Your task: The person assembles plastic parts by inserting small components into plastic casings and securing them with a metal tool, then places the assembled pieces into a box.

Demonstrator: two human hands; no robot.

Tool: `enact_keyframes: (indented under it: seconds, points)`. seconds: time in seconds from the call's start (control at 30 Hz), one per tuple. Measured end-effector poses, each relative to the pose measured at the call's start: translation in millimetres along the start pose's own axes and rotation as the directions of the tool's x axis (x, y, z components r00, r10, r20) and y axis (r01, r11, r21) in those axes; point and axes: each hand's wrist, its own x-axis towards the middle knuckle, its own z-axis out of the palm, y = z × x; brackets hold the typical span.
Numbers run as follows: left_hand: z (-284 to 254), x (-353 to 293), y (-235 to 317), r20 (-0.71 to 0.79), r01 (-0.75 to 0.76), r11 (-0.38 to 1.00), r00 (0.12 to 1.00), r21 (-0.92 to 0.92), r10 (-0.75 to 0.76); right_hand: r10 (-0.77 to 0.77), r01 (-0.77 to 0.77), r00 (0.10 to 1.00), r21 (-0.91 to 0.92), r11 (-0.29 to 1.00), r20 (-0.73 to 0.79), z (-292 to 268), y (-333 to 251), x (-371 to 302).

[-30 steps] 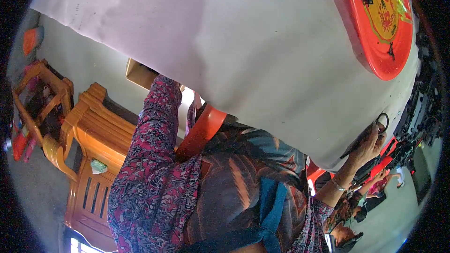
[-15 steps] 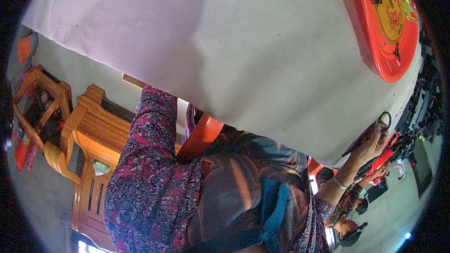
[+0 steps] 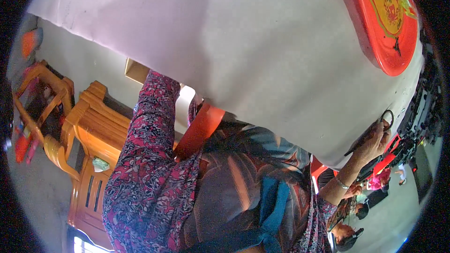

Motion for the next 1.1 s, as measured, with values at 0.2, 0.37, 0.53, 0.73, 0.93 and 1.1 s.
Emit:
enact_keyframes:
  seconds: [0.2, 0.37, 0.53, 0.73, 0.93, 1.1]
  points:
    - [-35.6, 6.0, -12.1, -0.109, -0.105, 0.991, 0.988, 0.081, 0.114, -0.052, 0.054, 0.997, -0.026, 0.998, 0.061, -6.5, 3.9, -1.0]
    - [-10.0, -45.0, 32.4, -0.217, 0.055, 0.482, 0.844, -0.874, -0.490, -0.070, 0.071, 0.995, -0.012, 0.997, 0.075, -11.5, 10.9, 1.1]
    - [-32.5, -27.1, 23.2, 0.061, 0.528, 0.672, 0.807, -0.520, -0.587, -0.094, 0.090, 0.991, 0.045, 0.995, 0.097, -4.7, 6.5, 6.3]
    - [114.6, 35.2, -83.6, -0.516, -0.473, 0.780, 0.585, 0.410, 0.626, 0.033, -0.037, 0.994, 0.031, 0.999, 0.104, -19.8, 12.0, 17.7]
    - [54.8, 26.5, -132.6, -0.242, -0.371, 0.491, 0.920, -0.788, 0.307, -0.098, 0.088, 0.988, 0.083, 0.993, 0.116, -11.9, 21.3, 15.9]
    - [23.7, -34.5, -119.3, -0.364, -0.744, 0.489, 0.346, 0.455, 0.865, -0.078, 0.073, 0.994, 0.078, 0.994, 0.071, -7.7, 13.0, 8.8]
